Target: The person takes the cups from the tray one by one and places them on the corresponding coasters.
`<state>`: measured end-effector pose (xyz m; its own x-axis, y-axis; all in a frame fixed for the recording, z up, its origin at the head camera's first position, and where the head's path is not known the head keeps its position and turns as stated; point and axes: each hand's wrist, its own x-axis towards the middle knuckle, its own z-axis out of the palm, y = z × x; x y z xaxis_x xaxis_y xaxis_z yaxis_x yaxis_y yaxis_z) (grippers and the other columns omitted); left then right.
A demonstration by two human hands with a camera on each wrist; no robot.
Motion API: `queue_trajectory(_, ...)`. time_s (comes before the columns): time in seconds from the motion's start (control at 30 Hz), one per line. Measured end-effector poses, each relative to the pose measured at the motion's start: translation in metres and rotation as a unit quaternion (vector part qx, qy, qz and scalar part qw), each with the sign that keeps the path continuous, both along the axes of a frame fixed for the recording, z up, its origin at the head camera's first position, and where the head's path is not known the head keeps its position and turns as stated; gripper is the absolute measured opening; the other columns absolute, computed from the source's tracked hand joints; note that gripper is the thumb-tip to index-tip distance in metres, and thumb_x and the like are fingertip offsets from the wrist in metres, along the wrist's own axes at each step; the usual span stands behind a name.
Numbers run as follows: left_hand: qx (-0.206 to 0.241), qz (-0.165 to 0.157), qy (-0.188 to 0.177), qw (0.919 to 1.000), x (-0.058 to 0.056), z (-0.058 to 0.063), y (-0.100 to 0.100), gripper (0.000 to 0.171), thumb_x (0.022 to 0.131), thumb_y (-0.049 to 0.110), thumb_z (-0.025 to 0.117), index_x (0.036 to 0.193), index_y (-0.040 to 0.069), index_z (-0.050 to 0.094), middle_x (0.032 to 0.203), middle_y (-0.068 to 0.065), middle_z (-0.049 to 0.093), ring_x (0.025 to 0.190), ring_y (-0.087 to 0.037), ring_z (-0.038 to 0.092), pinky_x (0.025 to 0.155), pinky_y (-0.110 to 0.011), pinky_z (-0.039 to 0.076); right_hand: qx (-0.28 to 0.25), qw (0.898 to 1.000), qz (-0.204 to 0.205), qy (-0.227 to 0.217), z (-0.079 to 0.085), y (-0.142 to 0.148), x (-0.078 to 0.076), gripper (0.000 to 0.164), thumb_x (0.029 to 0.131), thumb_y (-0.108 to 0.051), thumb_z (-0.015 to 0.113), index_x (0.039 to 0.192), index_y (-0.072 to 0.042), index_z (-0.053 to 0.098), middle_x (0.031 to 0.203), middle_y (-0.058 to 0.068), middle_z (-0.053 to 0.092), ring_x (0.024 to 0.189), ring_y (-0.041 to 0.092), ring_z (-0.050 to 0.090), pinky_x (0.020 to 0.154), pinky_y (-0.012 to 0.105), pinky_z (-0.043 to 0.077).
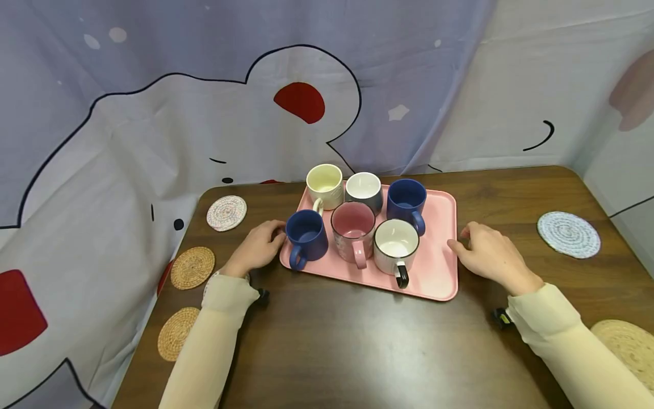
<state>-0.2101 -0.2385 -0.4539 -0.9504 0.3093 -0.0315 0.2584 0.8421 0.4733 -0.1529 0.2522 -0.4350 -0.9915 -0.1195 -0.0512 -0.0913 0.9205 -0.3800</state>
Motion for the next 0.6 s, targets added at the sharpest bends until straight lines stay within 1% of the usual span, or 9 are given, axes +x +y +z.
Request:
queue_trajectory(0.1, 0.022, 0.001, -0.022, 0.9995, -0.003, -0.001, 0.002, 0.036, 0.099, 0.025, 0.047, 0.129, 0.007, 0.056, 0.115, -0.011, 0.063, 0.1, -0.024, 0.059, 0.091, -0.043, 0.048, -0.007, 0.999, 0.0, -0.049, -0.002, 0.0, 0.002, 0.042, 0.092, -0.047, 0.057, 0.096, -0.005, 0.059, 0.071, 0.006, 0.058, 0.064, 0.021, 0.053, 0.054, 0.033, 0.038)
queue_trajectory(0.17, 0.035, 0.005, -0.033, 0.9989, -0.004, -0.002, 0.003, 0.034, 0.099, 0.024, 0.048, 0.127, 0.007, 0.057, 0.108, -0.009, 0.064, 0.092, -0.023, 0.058, 0.085, -0.039, 0.048, -0.012, 0.998, 0.009, -0.067, -0.004, 0.0, 0.004, 0.037, 0.093, -0.044, 0.056, 0.09, -0.008, 0.059, 0.067, 0.003, 0.055, 0.061, 0.019, 0.05, 0.053, 0.031, 0.036)
queue_trajectory(0.27, 0.045, 0.012, -0.039, 0.9982, -0.007, -0.003, 0.003, 0.03, 0.097, 0.021, 0.05, 0.123, 0.008, 0.058, 0.097, -0.006, 0.063, 0.082, -0.02, 0.056, 0.076, -0.034, 0.045, -0.017, 0.997, 0.02, -0.072, -0.006, -0.001, 0.005, 0.031, 0.093, -0.039, 0.057, 0.083, -0.01, 0.058, 0.063, 0.002, 0.051, 0.059, 0.018, 0.048, 0.051, 0.03, 0.034)
queue_trajectory(0.37, 0.051, 0.016, -0.039, 0.9978, -0.009, -0.005, 0.003, 0.027, 0.094, 0.019, 0.053, 0.118, 0.009, 0.059, 0.09, -0.005, 0.061, 0.076, -0.018, 0.054, 0.071, -0.03, 0.043, -0.022, 0.997, 0.022, -0.073, -0.007, -0.003, 0.006, 0.028, 0.093, -0.035, 0.058, 0.082, -0.009, 0.057, 0.063, 0.002, 0.051, 0.058, 0.018, 0.047, 0.051, 0.03, 0.034)
queue_trajectory(0.5, 0.06, 0.011, -0.045, 0.9971, -0.009, -0.008, 0.004, 0.025, 0.092, 0.016, 0.059, 0.116, 0.009, 0.058, 0.088, -0.006, 0.06, 0.075, -0.017, 0.054, 0.068, -0.029, 0.043, -0.023, 0.996, 0.029, -0.082, -0.01, -0.003, 0.008, 0.024, 0.092, -0.03, 0.058, 0.081, -0.009, 0.057, 0.064, 0.002, 0.051, 0.058, 0.018, 0.047, 0.051, 0.03, 0.034)
queue_trajectory(0.6, 0.058, 0.006, -0.044, 0.9973, -0.011, -0.008, 0.004, 0.025, 0.091, 0.015, 0.061, 0.115, 0.009, 0.057, 0.088, -0.006, 0.06, 0.075, -0.018, 0.054, 0.068, -0.029, 0.044, -0.023, 0.996, 0.034, -0.084, -0.012, -0.004, 0.008, 0.024, 0.093, -0.028, 0.057, 0.078, -0.009, 0.055, 0.063, 0.002, 0.049, 0.057, 0.017, 0.046, 0.051, 0.03, 0.033)
